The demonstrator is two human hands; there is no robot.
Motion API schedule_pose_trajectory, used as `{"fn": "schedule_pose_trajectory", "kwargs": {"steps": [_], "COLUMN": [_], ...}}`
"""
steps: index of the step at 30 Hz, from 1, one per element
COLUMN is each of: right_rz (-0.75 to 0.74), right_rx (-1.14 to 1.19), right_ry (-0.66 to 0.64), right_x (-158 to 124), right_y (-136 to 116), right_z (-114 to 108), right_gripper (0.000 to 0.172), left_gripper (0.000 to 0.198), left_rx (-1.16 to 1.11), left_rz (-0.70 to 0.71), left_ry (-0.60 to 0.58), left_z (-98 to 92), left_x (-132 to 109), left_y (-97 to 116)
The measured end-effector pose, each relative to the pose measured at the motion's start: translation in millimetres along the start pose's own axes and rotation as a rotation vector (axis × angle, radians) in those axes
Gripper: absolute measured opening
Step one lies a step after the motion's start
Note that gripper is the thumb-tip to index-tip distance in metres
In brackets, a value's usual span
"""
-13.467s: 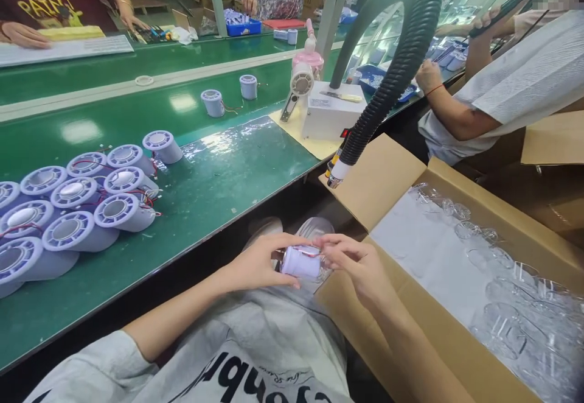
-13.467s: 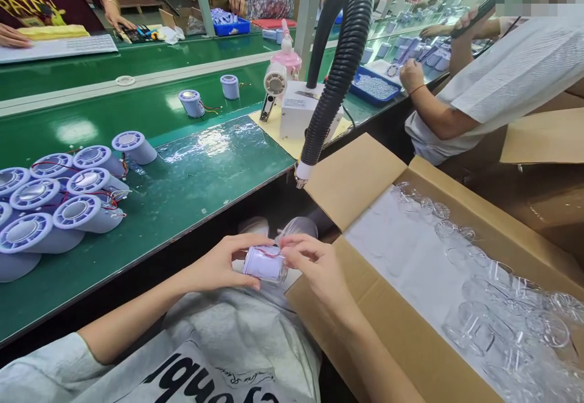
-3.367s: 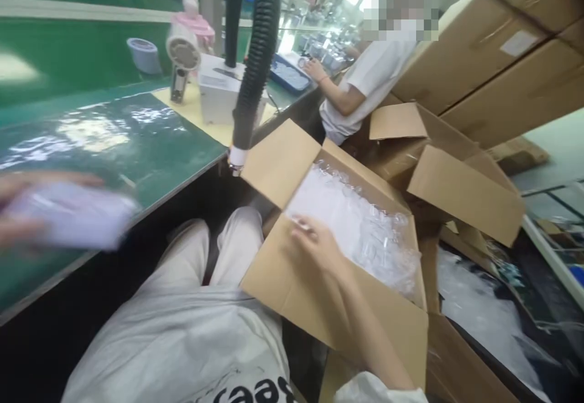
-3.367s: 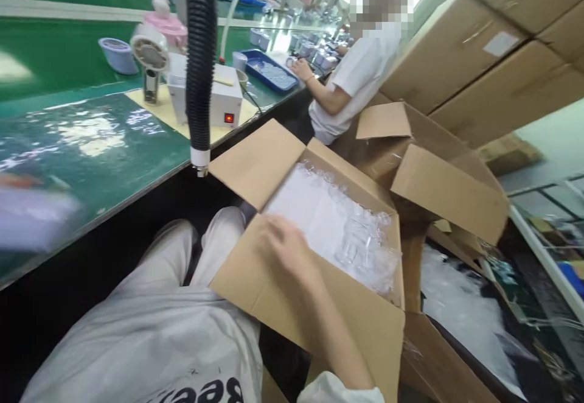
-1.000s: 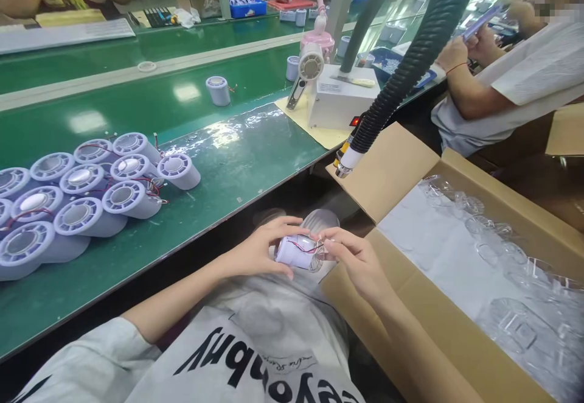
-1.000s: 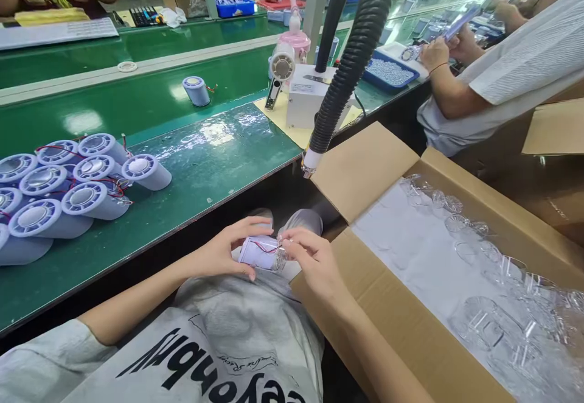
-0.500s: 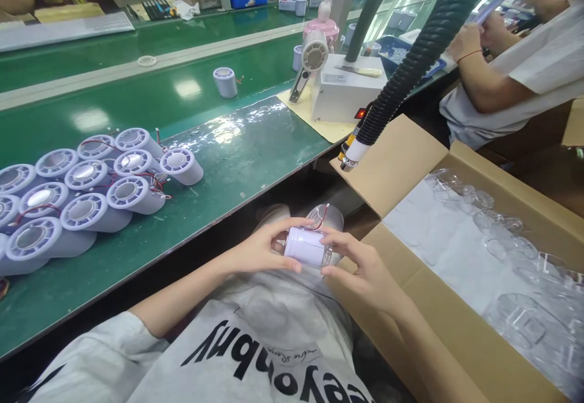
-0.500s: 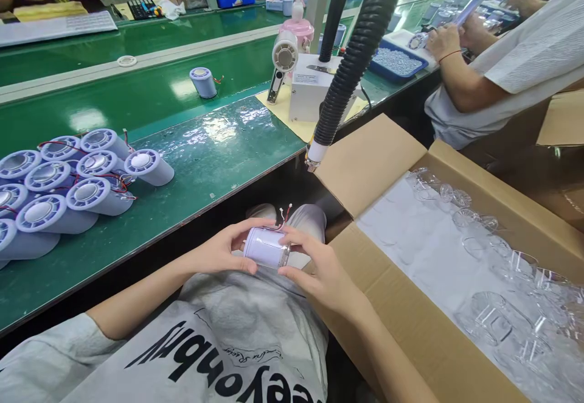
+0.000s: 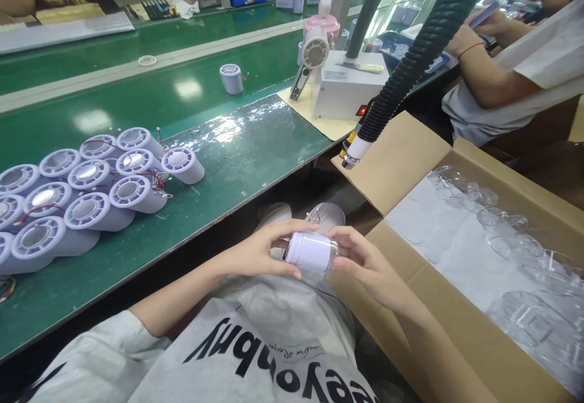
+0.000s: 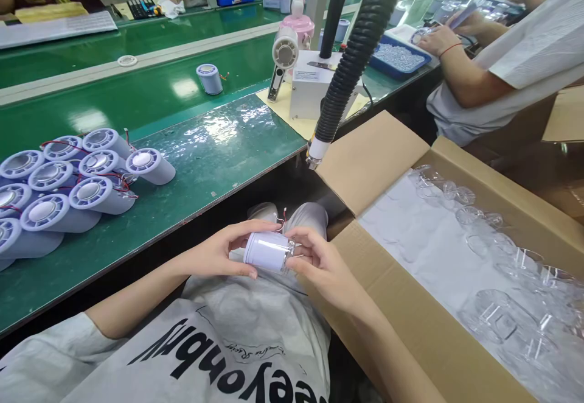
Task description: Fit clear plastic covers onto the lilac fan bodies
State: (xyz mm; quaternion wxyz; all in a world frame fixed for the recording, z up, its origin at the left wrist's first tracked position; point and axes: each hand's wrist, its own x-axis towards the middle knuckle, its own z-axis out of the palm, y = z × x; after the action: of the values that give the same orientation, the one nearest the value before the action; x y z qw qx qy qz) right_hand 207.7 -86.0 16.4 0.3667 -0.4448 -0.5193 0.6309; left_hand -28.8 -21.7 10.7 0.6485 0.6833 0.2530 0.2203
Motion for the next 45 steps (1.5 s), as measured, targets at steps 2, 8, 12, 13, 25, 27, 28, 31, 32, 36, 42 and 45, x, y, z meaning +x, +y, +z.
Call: {"fn": "schedule_pose_trajectory", "kwargs": {"steps": [2,8,12,13,25,27,28,31,32,36,42,45], "right_rz": [0.02,0.108,0.201,0.22,0.445,0.519,0.553,0.595,0.591,0.564,0.494,0.442], "right_rx": [0.035,0.13,0.27,0.296,0.53,0.577,0.6,0.675,0.715,0.886,0.89,0.862], "right_ry": [0.007,0.059,0.051,0.048,-0.011,-0.019,-0.023,-0.027,-0.019,0.042,0.066,0.057], "right_x": [1,3,4,5,10,10,10,12,15,32,79,101], "right_y": [0,6,12,13,13,11,11,14,17,28,42,44], "right_z": [1,3,6,7,18,18,18,17,16,5,-40,-64], "right_gripper": [0.028,0.032,0.042,0.045,0.056,0.061,0.064,0.067,0.065,0.051,0.062,0.057], "left_gripper": [0.074,0.074,0.073,0.073,0.071,0.071,0.072,0.076,0.078,0.086,0.089,0.084], "left_rx": [-0.005,-0.025,0.004,0.004,-0.096,-0.108,-0.123,-0.205,-0.236,-0.33,-0.359,-0.321], "left_rz": [0.007,0.013,0.028,0.03,0.08,0.066,0.047,-0.043,-0.068,-0.109,-0.117,-0.101], "left_ry": [-0.006,-0.019,-0.022,-0.022,-0.029,-0.02,-0.014,-0.005,-0.001,0.016,-0.009,-0.011], "left_z": [0.1,0.9,0.5,0.4,1.1,1.9,2.4,2.8,2.1,-6.5,-30.6,-40.7], "left_x": [0,0,0,0,0,-1,-1,1,3,28,104,139], "left_y": [0,1,2,2,-1,0,0,-2,-4,-15,-26,-29]}}
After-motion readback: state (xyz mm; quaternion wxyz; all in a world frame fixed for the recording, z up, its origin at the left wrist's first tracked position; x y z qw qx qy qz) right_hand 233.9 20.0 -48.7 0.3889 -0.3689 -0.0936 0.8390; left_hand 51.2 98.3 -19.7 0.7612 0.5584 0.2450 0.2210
